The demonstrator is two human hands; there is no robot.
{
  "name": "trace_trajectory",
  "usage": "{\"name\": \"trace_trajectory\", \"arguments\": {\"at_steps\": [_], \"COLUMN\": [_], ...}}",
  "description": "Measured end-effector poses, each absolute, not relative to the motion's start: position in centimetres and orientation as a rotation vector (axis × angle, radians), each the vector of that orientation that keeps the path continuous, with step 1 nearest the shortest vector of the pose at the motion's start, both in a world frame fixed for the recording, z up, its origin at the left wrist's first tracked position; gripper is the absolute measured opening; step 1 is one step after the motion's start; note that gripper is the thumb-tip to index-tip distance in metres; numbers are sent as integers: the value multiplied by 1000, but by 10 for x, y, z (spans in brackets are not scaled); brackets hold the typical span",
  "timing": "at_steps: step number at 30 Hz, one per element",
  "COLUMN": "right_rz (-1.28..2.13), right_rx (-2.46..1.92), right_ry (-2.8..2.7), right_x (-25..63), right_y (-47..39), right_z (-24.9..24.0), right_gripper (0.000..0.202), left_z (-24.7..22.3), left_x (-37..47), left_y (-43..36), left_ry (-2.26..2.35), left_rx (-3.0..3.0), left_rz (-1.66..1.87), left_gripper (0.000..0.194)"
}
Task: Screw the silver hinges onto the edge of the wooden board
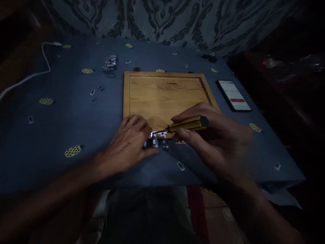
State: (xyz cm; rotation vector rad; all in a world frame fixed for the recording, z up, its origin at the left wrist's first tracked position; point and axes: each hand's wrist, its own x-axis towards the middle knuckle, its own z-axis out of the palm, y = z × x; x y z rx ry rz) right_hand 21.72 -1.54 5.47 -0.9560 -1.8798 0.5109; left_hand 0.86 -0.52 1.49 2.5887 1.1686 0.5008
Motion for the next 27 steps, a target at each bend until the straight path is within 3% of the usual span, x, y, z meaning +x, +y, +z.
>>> {"name": "trace_trajectory", "arguments": {"at_steps": [14, 20, 27], "right_rz": [160, 231, 179], "right_rx": [-1010, -994, -1035], "right_ry": [-1952, -1951, -1540], "right_x": [206, 207, 207], "right_y": [-15, -11, -15], "right_z": [52, 51, 55], "right_gripper": [5, 6, 10], "left_z": [13, 12, 12], "left_x": [8, 7, 7], "left_y": [-7, -6, -6], "left_ry": [1153, 1144, 1158], "left_rx": [2560, 2581, 2595], "left_rz": [519, 538, 526], "left_gripper": [38, 40, 38]}}
